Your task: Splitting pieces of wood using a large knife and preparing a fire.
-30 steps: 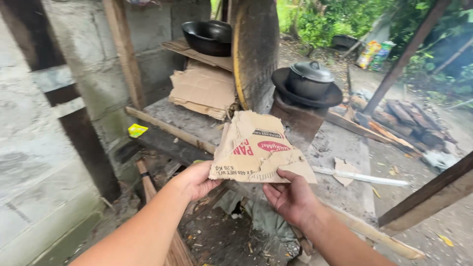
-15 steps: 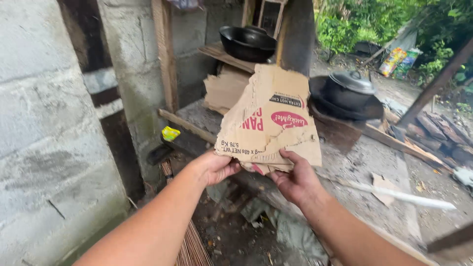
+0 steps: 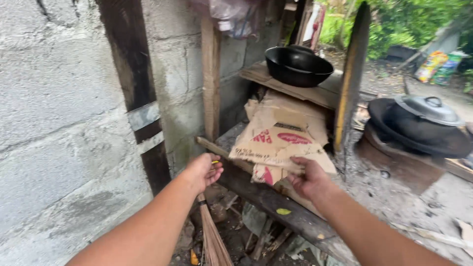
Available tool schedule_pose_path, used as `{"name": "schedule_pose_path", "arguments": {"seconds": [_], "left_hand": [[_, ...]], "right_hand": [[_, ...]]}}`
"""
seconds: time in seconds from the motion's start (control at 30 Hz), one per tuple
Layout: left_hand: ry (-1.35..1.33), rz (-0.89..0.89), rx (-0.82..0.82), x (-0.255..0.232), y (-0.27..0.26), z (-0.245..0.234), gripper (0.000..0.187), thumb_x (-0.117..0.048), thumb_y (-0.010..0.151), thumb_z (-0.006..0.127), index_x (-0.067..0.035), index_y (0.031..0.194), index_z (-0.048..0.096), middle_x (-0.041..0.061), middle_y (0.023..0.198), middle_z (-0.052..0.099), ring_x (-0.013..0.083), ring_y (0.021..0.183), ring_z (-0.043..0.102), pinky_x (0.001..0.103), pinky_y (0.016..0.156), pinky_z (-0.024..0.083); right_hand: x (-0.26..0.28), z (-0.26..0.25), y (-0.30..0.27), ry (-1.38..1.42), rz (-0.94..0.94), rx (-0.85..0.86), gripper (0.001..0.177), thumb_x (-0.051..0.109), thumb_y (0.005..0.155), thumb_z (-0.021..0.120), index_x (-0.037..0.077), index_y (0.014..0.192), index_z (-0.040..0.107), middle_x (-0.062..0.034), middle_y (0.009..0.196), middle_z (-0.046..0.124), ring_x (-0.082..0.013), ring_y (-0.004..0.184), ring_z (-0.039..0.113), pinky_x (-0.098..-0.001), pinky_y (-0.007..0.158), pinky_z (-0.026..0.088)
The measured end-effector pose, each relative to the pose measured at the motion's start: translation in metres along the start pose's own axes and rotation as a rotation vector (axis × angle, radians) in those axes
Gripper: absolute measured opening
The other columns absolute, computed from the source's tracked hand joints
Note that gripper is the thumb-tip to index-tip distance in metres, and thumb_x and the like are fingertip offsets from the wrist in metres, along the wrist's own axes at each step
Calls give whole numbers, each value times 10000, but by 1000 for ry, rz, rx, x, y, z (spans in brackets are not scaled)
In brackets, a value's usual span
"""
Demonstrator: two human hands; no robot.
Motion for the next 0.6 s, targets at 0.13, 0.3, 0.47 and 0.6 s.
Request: {"name": "schedule_pose_path", "arguments": {"seconds": [0.13, 0.3, 0.47, 0.6], "left_hand": [[-1, 12, -25, -16, -13, 1, 140, -196, 955, 616, -104, 1028, 693, 36, 870, 686, 158, 758, 664, 285, 652, 552], [-40, 80, -71, -25, -11, 16, 158, -190, 963, 593, -95, 1040, 693, 31, 882, 689, 145, 739, 657, 295, 669, 554], [26, 121, -71, -32, -21, 56, 193, -174, 987, 591, -95, 1112, 715, 25, 907, 692, 123, 755, 660, 270, 689, 564], [148, 143, 27, -40, -39, 110, 234, -198, 1019, 567, -102, 1195, 688, 31, 970, 719, 121, 829, 702, 258, 755, 599]], "right_hand": [[26, 5, 69, -11, -11, 12, 219, 60, 925, 663, 26, 1136, 617, -126, 1151, 683, -295, 1035, 704, -389, 926, 617], [53, 32, 82, 28, -71, -91, 207, 57, 951, 634, 76, 1157, 646, -96, 1246, 653, -275, 1123, 675, -404, 993, 597], [74, 47, 124, -19, -19, -143, 194, 121, 980, 649, 81, 1169, 671, -127, 1301, 613, -287, 1198, 621, -363, 1011, 560], [84, 72, 134, -43, -10, -149, 224, 159, 997, 638, 71, 1196, 689, -171, 1340, 575, -291, 1259, 600, -334, 1007, 507]]}}
Point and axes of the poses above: each hand's wrist, its own y-axis towards the middle knuckle, its own z-axis out of the palm, x = y × z, the point moved 2 cm from there along y, towards the middle knuckle
